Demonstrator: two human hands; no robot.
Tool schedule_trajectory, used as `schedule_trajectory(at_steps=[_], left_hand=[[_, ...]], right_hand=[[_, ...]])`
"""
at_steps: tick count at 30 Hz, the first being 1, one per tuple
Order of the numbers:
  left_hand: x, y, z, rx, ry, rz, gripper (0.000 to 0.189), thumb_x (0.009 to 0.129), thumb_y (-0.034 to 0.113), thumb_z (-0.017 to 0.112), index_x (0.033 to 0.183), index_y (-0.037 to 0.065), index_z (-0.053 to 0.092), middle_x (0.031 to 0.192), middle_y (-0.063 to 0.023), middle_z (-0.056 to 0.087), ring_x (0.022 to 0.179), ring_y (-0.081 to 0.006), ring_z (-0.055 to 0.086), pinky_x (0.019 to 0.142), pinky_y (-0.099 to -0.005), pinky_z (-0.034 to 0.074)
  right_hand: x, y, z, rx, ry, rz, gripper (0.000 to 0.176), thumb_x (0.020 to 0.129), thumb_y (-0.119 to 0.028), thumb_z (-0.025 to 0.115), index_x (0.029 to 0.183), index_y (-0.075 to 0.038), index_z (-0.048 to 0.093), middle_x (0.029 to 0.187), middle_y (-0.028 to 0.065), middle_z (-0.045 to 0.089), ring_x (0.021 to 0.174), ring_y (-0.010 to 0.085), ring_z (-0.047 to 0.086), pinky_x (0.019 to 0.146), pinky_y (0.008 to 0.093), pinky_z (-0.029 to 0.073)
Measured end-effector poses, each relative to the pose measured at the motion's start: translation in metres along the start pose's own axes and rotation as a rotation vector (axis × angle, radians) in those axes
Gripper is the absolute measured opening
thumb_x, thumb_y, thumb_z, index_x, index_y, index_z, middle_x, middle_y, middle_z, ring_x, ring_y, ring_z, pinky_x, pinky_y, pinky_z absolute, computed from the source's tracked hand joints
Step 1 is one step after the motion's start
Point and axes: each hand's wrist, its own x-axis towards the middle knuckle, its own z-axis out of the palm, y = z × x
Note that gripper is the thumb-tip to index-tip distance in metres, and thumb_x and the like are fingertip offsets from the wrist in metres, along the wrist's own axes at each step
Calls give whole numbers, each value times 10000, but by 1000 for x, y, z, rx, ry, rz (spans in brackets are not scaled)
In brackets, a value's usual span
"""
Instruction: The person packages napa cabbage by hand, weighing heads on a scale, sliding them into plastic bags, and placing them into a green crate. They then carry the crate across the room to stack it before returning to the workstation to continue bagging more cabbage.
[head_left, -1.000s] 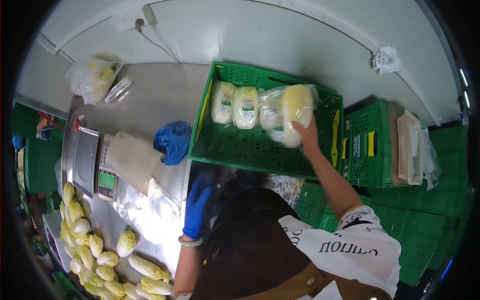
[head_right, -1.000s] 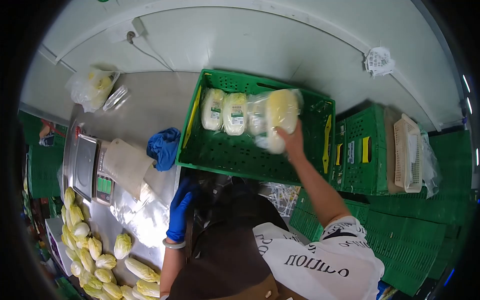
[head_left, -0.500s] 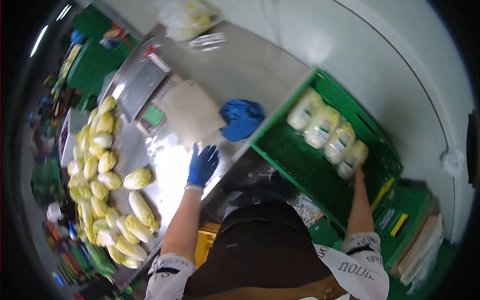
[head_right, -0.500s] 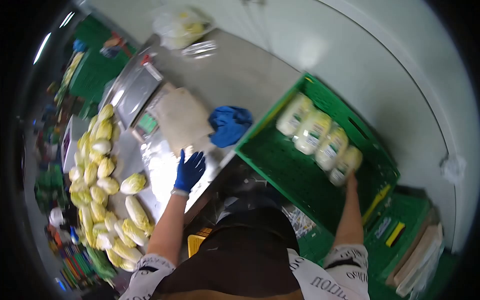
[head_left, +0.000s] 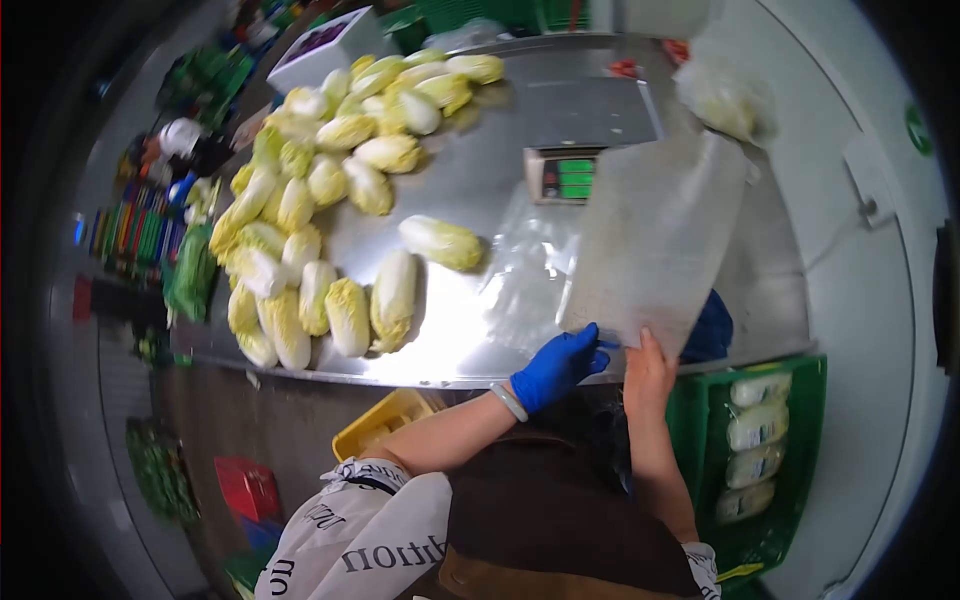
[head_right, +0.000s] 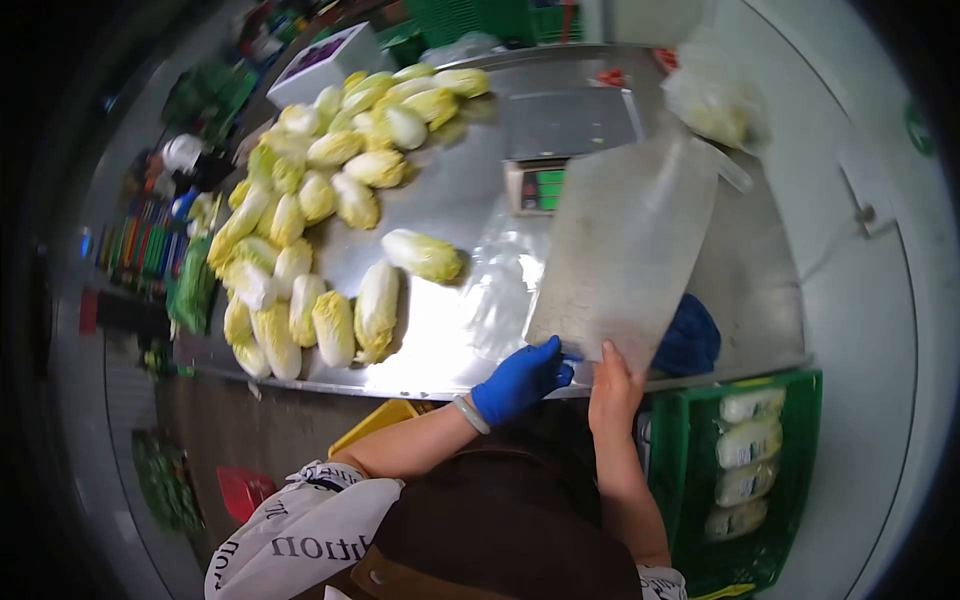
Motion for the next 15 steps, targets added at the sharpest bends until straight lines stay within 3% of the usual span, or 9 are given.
schedule_trajectory(at_steps=[4,6,7,8,9,11,12,14,15], left_hand=[[-62,87,-78,741,134,-13,372,975,289,484,1161,-5,616,1064,-87,664,874,-148,616,836,-297,485],[-89,118,-185,821,508,506,312,918,200,581,1153,-1,616,999,-91,677,850,-146,624,815,-283,482],[-104,130,-261,1019,912,656,340,865,135,639,1171,-4,590,1024,-118,659,911,-189,617,848,-308,473],[-141,163,-218,1222,1248,855,458,833,190,673,1227,2,536,1156,-190,594,1010,-294,592,894,-370,458],[-165,181,-255,1470,1442,954,698,752,244,750,1323,-2,431,1247,-225,525,1096,-341,542,944,-404,430],[-201,197,-301,1400,1728,646,878,657,344,811,1347,2,390,1294,-226,491,1165,-383,486,982,-437,402],[-208,201,-311,1152,1671,459,900,635,338,825,1344,-1,388,1282,-226,493,1151,-377,500,969,-419,416],[-210,194,-329,1080,1348,696,935,626,316,836,1357,-20,360,1268,-215,504,1144,-353,513,966,-408,428],[-213,191,-337,1084,1399,610,825,660,239,825,1322,-31,414,1214,-179,559,1097,-296,563,938,-373,461]], right_hand=[[18,9,68,-873,-117,-567,193,886,23,525,1042,23,639,973,110,672,879,241,646,812,332,493],[26,10,74,-1377,-432,-1049,188,893,19,522,1053,31,620,992,145,669,839,229,654,763,313,509],[21,26,75,-1087,-415,-650,235,808,-13,630,1040,22,636,1013,149,663,924,321,638,792,360,507],[22,45,69,-1418,-566,-633,288,790,-54,658,1068,12,621,1051,144,646,959,322,622,820,372,498],[25,63,60,-1749,-719,-606,348,773,-95,687,1097,2,606,1089,140,629,994,323,605,847,384,490],[25,83,64,-2057,-920,-450,449,751,-162,715,1152,-20,572,1159,129,590,1065,311,568,896,397,469],[18,94,74,-2030,-965,-328,487,747,-188,714,1179,-32,553,1192,123,567,1102,298,547,918,397,458],[13,113,100,-1933,-1080,-267,529,750,-217,709,1216,-48,525,1235,115,538,1155,282,511,946,391,441],[11,119,115,-1862,-1148,-327,534,757,-221,704,1228,-52,517,1245,112,530,1171,279,498,953,385,436]])
